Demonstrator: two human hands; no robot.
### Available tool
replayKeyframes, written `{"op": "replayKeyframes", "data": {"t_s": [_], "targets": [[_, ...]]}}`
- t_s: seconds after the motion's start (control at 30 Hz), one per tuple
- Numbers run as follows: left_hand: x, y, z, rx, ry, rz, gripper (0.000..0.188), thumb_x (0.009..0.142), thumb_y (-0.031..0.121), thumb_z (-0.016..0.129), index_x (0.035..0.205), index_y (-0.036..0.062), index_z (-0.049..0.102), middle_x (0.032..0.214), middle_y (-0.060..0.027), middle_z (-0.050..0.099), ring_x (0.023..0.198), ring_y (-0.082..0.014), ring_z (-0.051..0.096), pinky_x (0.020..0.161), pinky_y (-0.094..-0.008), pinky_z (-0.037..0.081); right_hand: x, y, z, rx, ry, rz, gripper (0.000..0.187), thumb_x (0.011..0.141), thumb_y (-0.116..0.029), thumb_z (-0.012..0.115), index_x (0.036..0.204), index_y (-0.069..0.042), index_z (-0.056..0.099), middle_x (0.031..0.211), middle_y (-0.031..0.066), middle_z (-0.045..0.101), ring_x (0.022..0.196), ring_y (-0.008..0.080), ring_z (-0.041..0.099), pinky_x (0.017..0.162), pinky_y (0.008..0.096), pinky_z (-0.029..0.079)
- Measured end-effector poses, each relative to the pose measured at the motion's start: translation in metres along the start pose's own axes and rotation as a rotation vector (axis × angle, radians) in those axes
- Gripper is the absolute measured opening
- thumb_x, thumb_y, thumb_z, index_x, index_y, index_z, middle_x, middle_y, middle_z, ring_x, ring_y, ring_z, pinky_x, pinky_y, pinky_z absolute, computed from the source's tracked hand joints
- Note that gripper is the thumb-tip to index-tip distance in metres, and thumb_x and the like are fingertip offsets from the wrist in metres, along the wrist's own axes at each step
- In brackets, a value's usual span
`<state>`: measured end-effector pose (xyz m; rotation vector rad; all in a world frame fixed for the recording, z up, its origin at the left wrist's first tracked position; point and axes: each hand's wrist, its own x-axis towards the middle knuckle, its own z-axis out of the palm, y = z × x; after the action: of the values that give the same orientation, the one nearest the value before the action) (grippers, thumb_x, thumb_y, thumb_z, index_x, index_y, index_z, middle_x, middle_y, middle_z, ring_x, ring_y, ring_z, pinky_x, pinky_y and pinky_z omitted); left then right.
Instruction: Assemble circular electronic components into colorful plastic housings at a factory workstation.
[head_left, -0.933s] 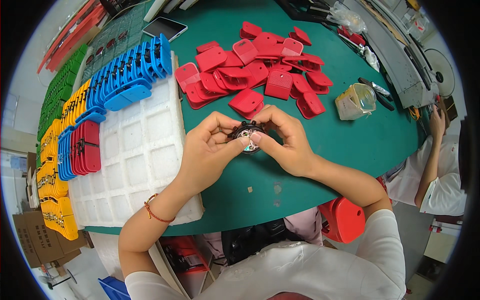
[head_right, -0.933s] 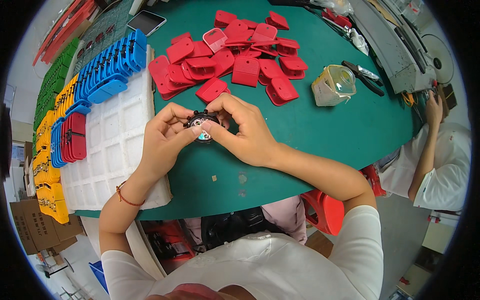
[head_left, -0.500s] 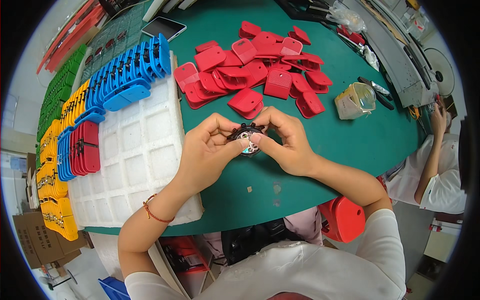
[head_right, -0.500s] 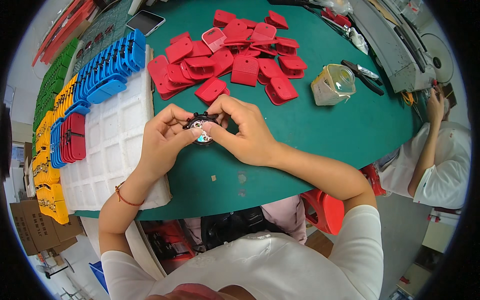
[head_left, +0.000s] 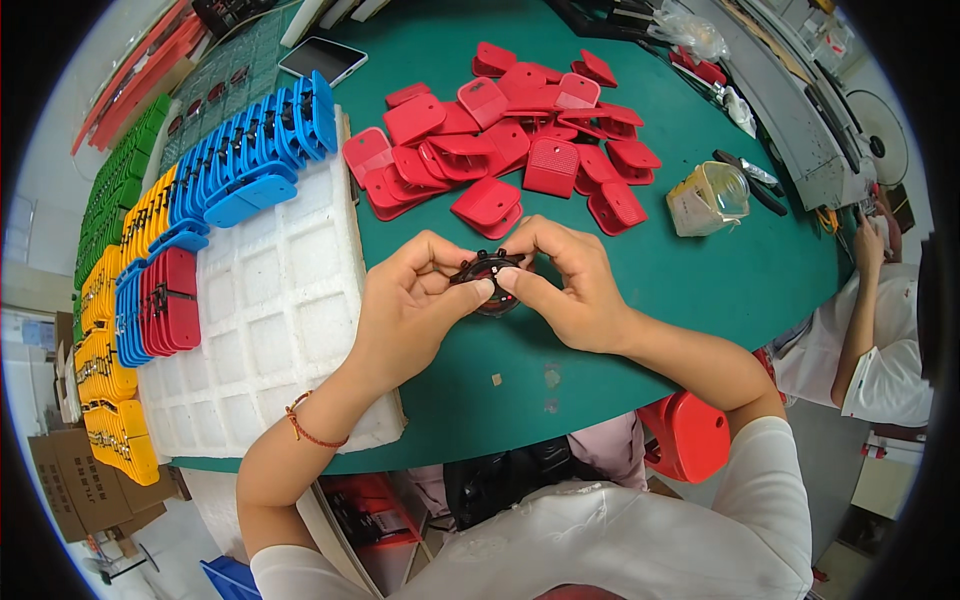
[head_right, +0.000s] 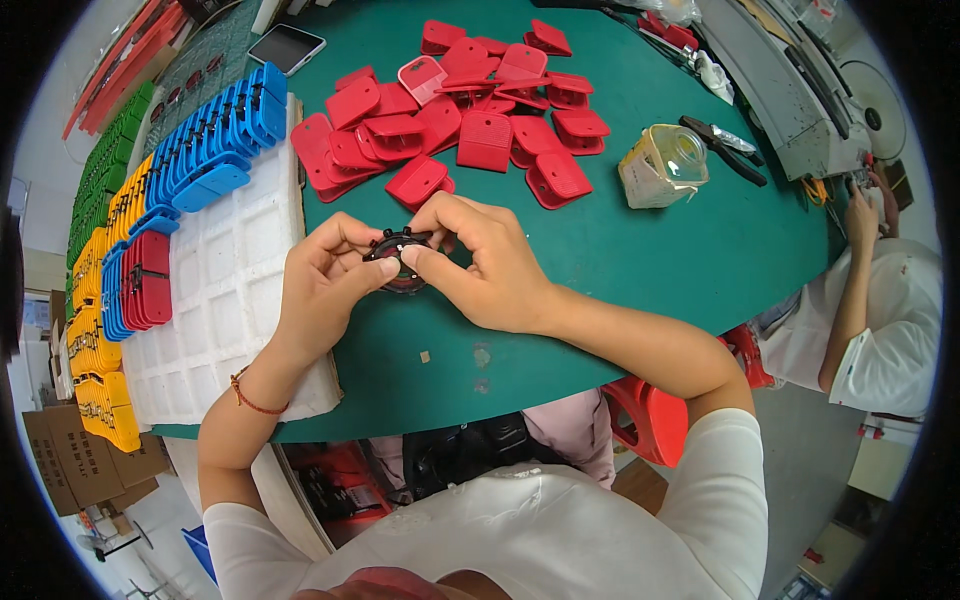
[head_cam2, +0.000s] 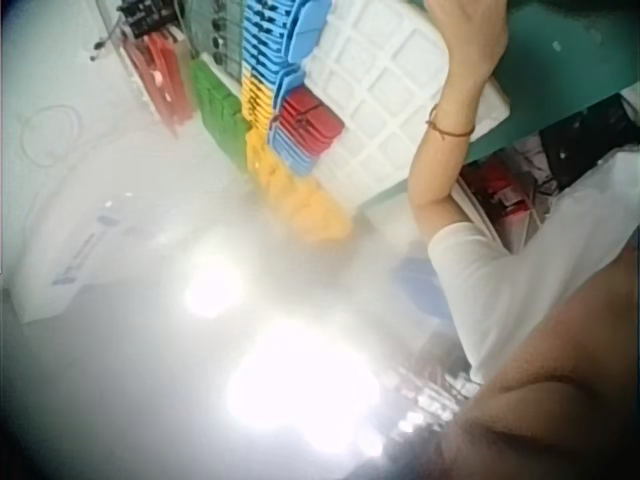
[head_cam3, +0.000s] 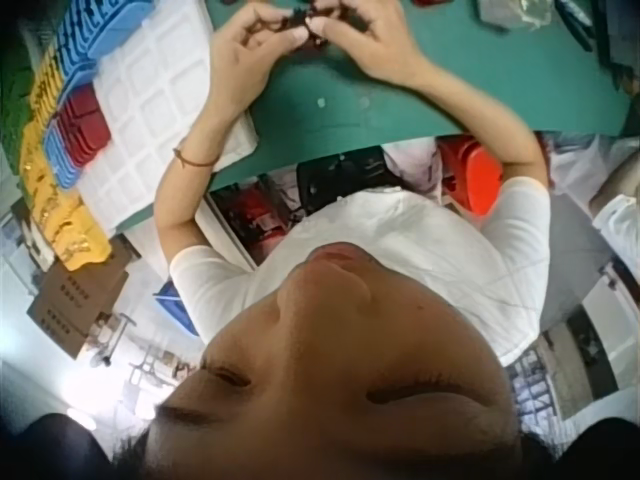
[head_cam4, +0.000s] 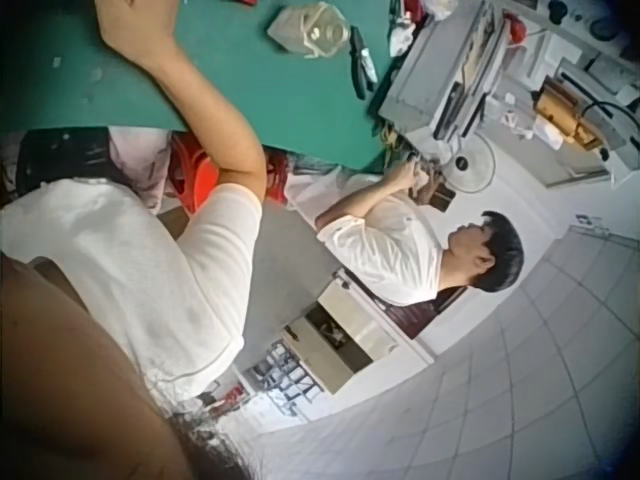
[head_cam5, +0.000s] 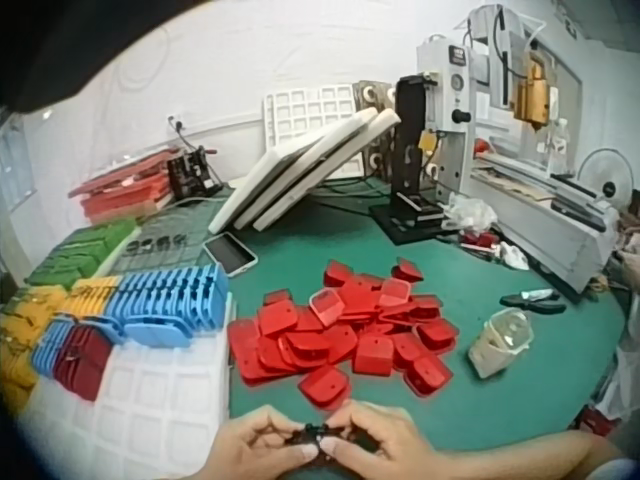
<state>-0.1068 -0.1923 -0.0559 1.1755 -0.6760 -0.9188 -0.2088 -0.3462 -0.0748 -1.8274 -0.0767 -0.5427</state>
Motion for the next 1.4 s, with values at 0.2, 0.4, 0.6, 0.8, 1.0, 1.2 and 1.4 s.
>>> {"op": "replayKeyframes", "data": {"t_s": [0.2, 0.4, 0.6, 0.8, 1.0, 1.2, 1.4], "targets": [[0.000, -0.002, -0.001, -0.011, 0.004, 0.002, 0.015, 0.081, -0.007, 0.055, 0.093, -0.0045, 0.047, 0.093, -0.0138, 0.060, 0.085, -0.0137, 0.060, 0.076, -0.0250, 0.050, 0.000, 0.000, 0.000, -0.005, 0.000, -0.001, 0.014, 0.077, -0.008, 0.060, 0.083, 0.002, 0.053, 0.072, 0.0080, 0.053, 0.064, 0.0141, 0.052, 0.057, 0.0257, 0.041], [0.000, 0.001, -0.001, 0.014, -0.005, 0.014, 0.016, 0.080, -0.008, 0.055, 0.093, -0.0043, 0.047, 0.093, -0.0132, 0.060, 0.085, -0.0135, 0.060, 0.076, -0.0249, 0.050, 0.000, 0.001, 0.002, -0.019, 0.025, -0.020, 0.013, 0.075, -0.007, 0.060, 0.082, 0.001, 0.053, 0.071, 0.0073, 0.053, 0.063, 0.0135, 0.051, 0.056, 0.0256, 0.039], [0.000, 0.001, 0.000, 0.002, -0.003, 0.029, 0.016, 0.080, -0.009, 0.054, 0.093, -0.0040, 0.047, 0.093, -0.0130, 0.060, 0.086, -0.0132, 0.059, 0.077, -0.0246, 0.049, 0.000, 0.002, 0.003, -0.034, 0.043, -0.055, 0.014, 0.073, -0.006, 0.060, 0.082, 0.000, 0.053, 0.071, 0.0070, 0.053, 0.063, 0.0141, 0.052, 0.057, 0.0257, 0.039], [0.000, 0.001, -0.002, -0.007, 0.029, 0.035, 0.015, 0.080, -0.008, 0.055, 0.092, -0.0035, 0.047, 0.091, -0.0122, 0.059, 0.082, -0.0125, 0.060, 0.074, -0.0237, 0.049, 0.003, 0.000, 0.001, -0.093, -0.003, -0.044, 0.017, 0.075, -0.011, 0.061, 0.085, 0.000, 0.053, 0.073, 0.0082, 0.054, 0.065, 0.0182, 0.053, 0.059, 0.0288, 0.040], [0.003, -0.001, -0.004, 0.029, 0.135, 0.028, 0.015, 0.079, -0.006, 0.057, 0.090, -0.0020, 0.048, 0.086, -0.0099, 0.059, 0.077, -0.0102, 0.059, 0.070, -0.0218, 0.048, 0.025, 0.006, -0.034, -0.947, 0.269, -0.326, 0.038, 0.075, -0.014, 0.060, 0.109, -0.001, 0.050, 0.100, 0.0140, 0.051, 0.096, 0.0313, 0.045, 0.082, 0.0401, 0.036], [0.007, 0.001, -0.006, 0.053, 0.166, -0.010, 0.017, 0.077, -0.004, 0.059, 0.090, -0.0001, 0.049, 0.087, -0.0074, 0.058, 0.079, -0.0101, 0.057, 0.072, -0.0205, 0.047, 0.025, 0.022, -0.046, -1.181, 0.248, -0.169, 0.041, 0.066, -0.004, 0.062, 0.106, -0.003, 0.051, 0.114, 0.0147, 0.045, 0.115, 0.0349, 0.036, 0.089, 0.0456, 0.032], [0.012, 0.004, -0.008, -0.122, 0.259, -0.019, 0.022, 0.077, -0.001, 0.060, 0.096, 0.0011, 0.049, 0.093, -0.0078, 0.057, 0.083, -0.0126, 0.058, 0.074, -0.0229, 0.048, 0.027, 0.012, -0.044, -0.836, 0.212, -0.189, 0.028, 0.065, -0.002, 0.063, 0.089, -0.004, 0.048, 0.103, 0.0105, 0.049, 0.100, 0.0288, 0.046, 0.081, 0.0392, 0.039]]}}
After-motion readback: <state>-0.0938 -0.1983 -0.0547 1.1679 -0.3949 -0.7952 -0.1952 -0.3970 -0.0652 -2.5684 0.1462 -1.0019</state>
